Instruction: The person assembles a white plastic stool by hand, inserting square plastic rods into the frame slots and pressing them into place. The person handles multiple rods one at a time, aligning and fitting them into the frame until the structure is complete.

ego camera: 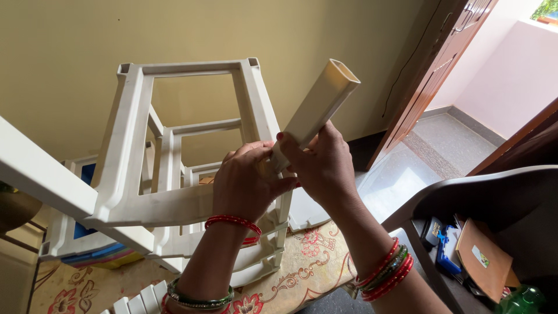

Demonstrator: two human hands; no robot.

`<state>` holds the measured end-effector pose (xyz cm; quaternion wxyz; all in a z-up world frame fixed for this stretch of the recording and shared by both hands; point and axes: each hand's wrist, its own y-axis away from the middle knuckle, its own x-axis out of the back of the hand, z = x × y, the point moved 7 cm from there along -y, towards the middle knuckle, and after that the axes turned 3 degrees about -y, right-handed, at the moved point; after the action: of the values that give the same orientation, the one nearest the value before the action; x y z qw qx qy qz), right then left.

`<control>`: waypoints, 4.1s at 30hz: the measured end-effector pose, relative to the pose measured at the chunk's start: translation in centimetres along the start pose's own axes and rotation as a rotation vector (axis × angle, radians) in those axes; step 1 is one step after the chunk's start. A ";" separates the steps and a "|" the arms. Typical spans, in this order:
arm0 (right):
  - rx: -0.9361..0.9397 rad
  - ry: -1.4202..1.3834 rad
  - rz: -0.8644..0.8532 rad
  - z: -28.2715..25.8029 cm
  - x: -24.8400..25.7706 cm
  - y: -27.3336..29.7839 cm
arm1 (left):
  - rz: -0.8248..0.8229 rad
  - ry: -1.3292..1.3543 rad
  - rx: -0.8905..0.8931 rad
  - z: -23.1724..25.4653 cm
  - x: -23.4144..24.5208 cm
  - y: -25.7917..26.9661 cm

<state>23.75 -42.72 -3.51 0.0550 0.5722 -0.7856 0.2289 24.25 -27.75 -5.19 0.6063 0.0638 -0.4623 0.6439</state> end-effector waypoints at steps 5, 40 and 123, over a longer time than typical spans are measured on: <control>0.084 -0.396 -0.111 -0.3 -1.5 -0.4 | -0.024 0.008 0.034 -0.4 0.2 -0.7; 0.052 -0.135 -0.140 -0.1 0.3 -0.5 | -0.134 0.269 0.181 -2.8 -0.2 -0.1; 0.227 0.023 -0.580 -1.4 -0.4 -0.8 | -0.089 0.050 -0.002 -1.4 0.3 0.4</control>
<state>24.38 -41.96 -2.19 0.0625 0.7724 -0.5583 0.2964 24.48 -26.55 -5.98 0.6456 0.0675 -0.4445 0.6173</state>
